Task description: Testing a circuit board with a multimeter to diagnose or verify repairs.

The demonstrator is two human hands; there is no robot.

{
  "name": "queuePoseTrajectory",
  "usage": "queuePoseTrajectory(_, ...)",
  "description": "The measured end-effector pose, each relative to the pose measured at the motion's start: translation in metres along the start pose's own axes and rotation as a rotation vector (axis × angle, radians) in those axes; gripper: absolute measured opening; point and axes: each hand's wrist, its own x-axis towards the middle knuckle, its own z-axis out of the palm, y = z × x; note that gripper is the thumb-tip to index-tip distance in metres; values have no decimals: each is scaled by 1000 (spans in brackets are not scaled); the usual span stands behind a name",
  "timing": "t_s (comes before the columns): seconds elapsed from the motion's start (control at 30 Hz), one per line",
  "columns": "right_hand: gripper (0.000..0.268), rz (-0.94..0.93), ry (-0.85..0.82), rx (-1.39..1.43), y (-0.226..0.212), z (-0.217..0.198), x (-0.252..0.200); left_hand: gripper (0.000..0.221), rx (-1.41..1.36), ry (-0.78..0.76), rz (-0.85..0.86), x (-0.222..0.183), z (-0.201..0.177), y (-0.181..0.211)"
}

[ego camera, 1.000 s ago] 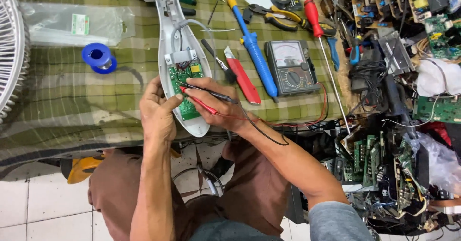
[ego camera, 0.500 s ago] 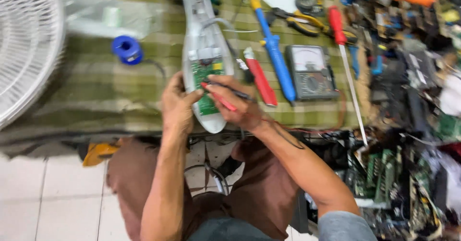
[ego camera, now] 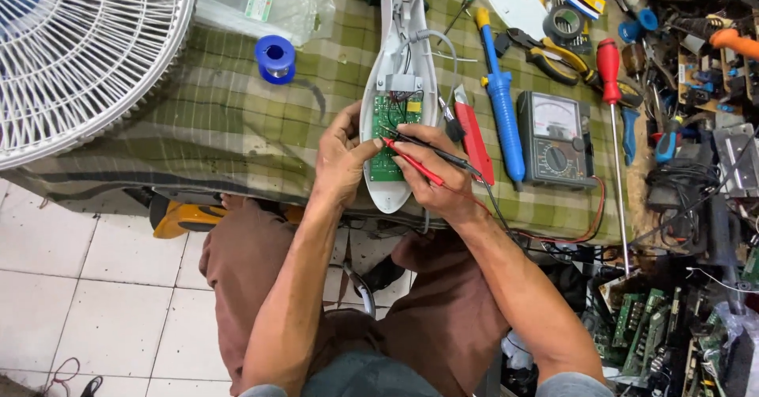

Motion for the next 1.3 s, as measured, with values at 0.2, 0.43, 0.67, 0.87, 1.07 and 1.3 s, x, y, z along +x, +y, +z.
queuePoseTrajectory(0.2,14,-5,-16,13,1,1,0,65,4,3,12,-2,0,5)
queuePoseTrajectory(0.43,12,0,-38,2,-5,-1,6,66,16,14,18,-2,-2,2)
queuePoseTrajectory(0.67,11,6,-56,-36,-6,-3,6,68,65,21,32,-2,-2,5)
queuePoseTrajectory(0.87,8,-23,-58,-42,-12,-5,14,68,60,25,11,2,-6,-3)
queuePoseTrajectory(1.07,7,-37,-28,-59,-8,-8,12,67,111,8,-30,-5,5,15)
queuePoseTrajectory(1.3,10,-5,-5,18,0,-6,5,64,113,27,-52,-6,5,19)
